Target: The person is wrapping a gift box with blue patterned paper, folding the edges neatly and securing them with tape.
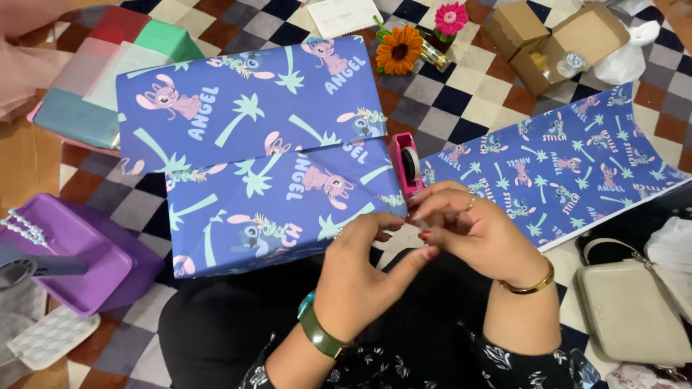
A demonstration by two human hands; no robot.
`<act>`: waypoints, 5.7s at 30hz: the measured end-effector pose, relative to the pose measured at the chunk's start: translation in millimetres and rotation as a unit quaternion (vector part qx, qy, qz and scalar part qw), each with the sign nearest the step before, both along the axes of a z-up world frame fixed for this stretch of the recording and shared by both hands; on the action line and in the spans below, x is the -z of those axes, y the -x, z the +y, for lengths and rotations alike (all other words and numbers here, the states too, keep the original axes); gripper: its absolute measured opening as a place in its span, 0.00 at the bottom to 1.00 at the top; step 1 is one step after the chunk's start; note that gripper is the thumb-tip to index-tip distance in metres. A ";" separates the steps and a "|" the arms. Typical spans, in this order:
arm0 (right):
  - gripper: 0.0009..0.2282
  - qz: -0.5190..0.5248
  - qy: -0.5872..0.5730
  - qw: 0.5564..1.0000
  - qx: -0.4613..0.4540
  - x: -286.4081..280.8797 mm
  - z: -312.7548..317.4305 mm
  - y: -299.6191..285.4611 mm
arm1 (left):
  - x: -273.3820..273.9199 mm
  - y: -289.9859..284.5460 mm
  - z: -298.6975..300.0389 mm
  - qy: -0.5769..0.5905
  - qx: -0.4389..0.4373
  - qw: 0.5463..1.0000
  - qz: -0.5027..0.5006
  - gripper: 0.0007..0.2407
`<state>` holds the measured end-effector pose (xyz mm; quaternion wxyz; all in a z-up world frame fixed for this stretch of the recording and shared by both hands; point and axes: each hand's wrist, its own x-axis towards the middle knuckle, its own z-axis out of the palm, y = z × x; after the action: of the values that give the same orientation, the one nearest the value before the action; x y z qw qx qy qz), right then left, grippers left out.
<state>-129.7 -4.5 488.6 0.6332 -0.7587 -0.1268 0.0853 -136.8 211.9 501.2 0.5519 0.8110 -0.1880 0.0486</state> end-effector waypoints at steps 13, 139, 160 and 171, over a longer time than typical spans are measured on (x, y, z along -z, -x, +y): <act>0.12 -0.038 0.096 0.991 0.085 -24.8 59.9 0.9 | -27.9 -3.4 33.6 0.104 -0.050 0.992 0.048 0.22; 0.29 0.117 0.000 0.979 0.164 50.5 55.9 -49.1 | 26.8 -63.8 14.4 -0.055 -0.162 0.985 0.032 0.10; 0.24 0.158 -0.071 0.956 0.235 30.3 65.6 -48.2 | 28.0 -60.5 6.2 -0.130 -0.210 0.967 -0.070 0.13; 0.40 0.081 0.100 0.947 0.296 32.2 78.6 -58.4 | 32.3 -58.9 1.6 -0.172 -0.204 0.960 -0.088 0.10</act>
<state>-71.4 74.1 456.5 0.5592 -0.8120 0.1641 -0.0326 -77.9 213.5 468.9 0.3636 0.9075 -0.0715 0.1980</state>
